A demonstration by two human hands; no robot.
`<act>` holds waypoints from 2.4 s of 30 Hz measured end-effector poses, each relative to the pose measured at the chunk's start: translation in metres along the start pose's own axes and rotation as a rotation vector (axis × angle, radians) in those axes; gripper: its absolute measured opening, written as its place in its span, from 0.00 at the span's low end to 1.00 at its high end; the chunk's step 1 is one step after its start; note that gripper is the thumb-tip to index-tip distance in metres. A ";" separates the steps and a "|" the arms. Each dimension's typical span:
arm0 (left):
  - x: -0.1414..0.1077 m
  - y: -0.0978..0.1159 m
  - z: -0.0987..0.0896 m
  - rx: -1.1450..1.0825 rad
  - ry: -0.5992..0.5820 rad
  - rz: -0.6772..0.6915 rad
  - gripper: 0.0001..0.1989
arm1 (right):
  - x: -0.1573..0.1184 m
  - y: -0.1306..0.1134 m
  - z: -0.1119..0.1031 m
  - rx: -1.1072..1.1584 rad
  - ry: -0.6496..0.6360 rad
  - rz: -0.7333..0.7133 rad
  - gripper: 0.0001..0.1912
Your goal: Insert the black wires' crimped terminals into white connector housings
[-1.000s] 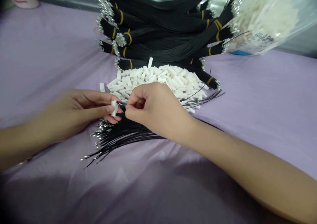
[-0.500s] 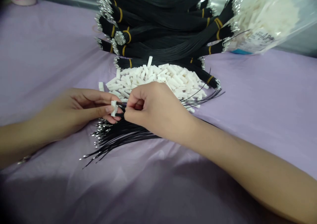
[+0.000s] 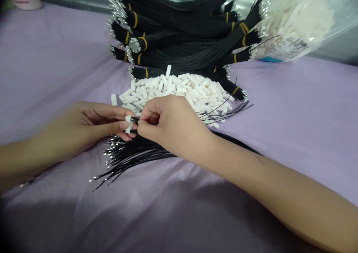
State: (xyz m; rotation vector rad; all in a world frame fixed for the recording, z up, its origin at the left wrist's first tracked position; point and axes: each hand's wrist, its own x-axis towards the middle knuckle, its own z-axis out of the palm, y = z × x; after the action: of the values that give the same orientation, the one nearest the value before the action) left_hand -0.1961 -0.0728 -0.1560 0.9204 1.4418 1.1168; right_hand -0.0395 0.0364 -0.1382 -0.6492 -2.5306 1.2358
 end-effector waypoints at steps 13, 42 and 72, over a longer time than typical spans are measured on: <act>-0.002 0.002 0.003 0.008 0.042 0.001 0.07 | 0.000 0.002 0.003 -0.054 0.015 -0.041 0.09; 0.004 -0.004 -0.004 -0.261 -0.053 -0.050 0.05 | -0.019 -0.004 0.014 -0.387 -0.321 -0.581 0.06; 0.006 -0.011 -0.010 -0.102 -0.076 0.034 0.06 | -0.014 0.003 0.025 -0.284 -0.227 -0.577 0.07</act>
State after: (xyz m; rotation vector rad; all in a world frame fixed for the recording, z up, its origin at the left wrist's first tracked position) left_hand -0.2064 -0.0721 -0.1682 0.9088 1.3002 1.1574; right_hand -0.0368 0.0146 -0.1564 0.1924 -2.8050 0.7884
